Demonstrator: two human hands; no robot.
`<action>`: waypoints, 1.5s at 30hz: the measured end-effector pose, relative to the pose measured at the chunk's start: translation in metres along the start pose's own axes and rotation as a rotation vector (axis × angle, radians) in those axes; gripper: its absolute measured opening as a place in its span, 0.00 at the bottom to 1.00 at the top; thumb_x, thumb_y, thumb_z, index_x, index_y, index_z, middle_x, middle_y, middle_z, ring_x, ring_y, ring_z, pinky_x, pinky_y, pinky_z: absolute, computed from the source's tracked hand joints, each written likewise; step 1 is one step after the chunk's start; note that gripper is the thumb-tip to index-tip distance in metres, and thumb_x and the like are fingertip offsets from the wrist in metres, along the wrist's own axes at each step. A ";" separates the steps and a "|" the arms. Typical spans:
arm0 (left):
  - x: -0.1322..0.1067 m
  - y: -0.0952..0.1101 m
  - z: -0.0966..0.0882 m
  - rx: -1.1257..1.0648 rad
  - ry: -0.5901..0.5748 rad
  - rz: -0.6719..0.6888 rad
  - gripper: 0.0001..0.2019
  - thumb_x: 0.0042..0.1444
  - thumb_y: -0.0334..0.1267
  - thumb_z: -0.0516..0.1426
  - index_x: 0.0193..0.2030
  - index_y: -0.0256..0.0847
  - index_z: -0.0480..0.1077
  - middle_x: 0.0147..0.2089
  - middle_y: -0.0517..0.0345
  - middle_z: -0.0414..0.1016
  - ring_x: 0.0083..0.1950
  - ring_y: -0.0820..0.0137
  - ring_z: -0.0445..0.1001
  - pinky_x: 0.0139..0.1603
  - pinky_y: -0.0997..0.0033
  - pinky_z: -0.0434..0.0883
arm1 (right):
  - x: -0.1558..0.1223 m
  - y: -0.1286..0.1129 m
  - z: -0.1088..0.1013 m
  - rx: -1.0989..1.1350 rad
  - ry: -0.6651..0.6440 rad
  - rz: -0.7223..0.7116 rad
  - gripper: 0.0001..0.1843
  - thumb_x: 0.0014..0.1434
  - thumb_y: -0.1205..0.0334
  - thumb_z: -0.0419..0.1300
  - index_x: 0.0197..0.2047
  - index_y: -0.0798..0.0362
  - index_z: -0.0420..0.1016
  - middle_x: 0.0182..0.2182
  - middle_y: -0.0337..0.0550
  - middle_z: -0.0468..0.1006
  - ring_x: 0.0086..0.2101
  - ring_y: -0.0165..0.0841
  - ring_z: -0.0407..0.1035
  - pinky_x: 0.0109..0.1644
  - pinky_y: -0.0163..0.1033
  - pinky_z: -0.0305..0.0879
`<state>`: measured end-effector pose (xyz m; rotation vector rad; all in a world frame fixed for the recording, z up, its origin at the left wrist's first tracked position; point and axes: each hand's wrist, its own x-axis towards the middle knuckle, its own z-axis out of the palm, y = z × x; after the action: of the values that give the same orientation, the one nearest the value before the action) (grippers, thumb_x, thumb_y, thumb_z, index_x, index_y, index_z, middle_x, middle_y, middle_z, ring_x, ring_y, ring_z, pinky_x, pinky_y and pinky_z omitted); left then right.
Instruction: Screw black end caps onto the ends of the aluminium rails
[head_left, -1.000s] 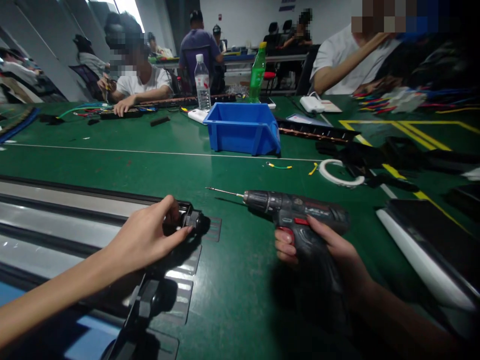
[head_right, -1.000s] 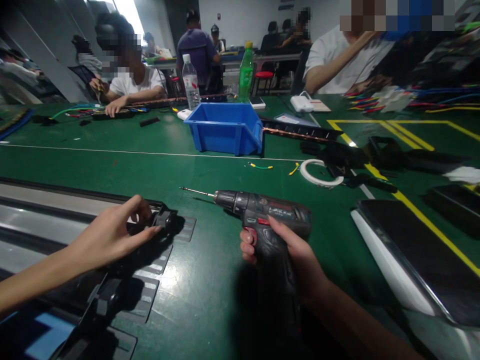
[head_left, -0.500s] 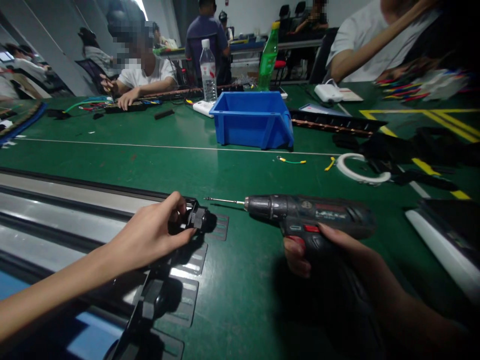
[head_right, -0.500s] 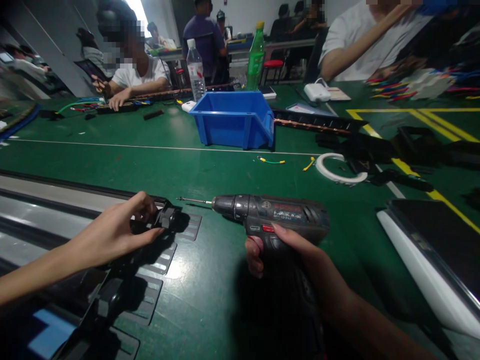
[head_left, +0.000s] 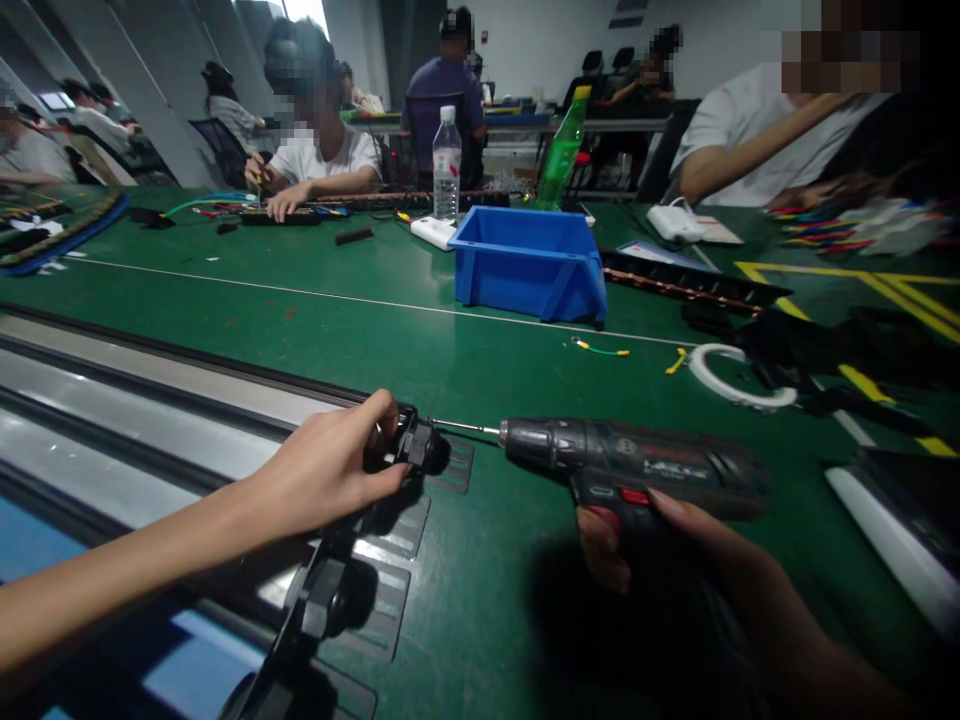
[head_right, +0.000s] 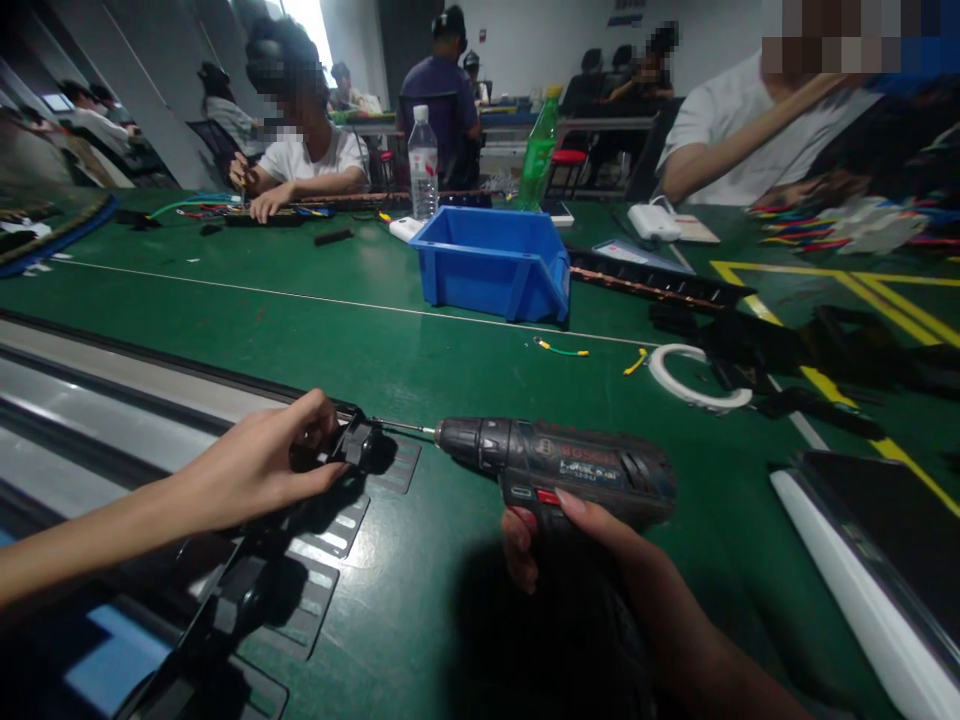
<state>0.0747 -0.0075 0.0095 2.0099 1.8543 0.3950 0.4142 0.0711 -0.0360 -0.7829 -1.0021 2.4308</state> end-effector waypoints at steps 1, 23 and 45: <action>0.000 0.000 0.000 0.007 -0.002 0.000 0.14 0.60 0.45 0.60 0.44 0.45 0.59 0.31 0.64 0.70 0.30 0.69 0.68 0.32 0.68 0.60 | 0.000 0.000 0.000 0.019 0.002 0.022 0.26 0.59 0.41 0.60 0.31 0.59 0.77 0.26 0.47 0.68 0.27 0.34 0.65 0.33 0.38 0.63; 0.000 0.003 -0.003 0.104 -0.018 0.142 0.09 0.64 0.42 0.55 0.33 0.42 0.62 0.33 0.57 0.70 0.31 0.68 0.67 0.34 0.67 0.60 | -0.005 -0.001 0.007 -0.077 0.078 0.000 0.27 0.60 0.39 0.55 0.31 0.57 0.78 0.26 0.49 0.68 0.27 0.37 0.62 0.33 0.41 0.60; 0.001 0.002 -0.002 0.072 -0.044 0.117 0.09 0.64 0.42 0.55 0.34 0.42 0.63 0.31 0.60 0.69 0.30 0.70 0.66 0.33 0.68 0.59 | -0.012 0.001 0.011 -0.092 0.079 -0.114 0.29 0.59 0.37 0.58 0.38 0.58 0.81 0.32 0.54 0.75 0.30 0.39 0.67 0.34 0.41 0.64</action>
<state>0.0756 -0.0065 0.0121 2.1641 1.7536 0.3169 0.4167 0.0582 -0.0263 -0.8226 -1.1030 2.2539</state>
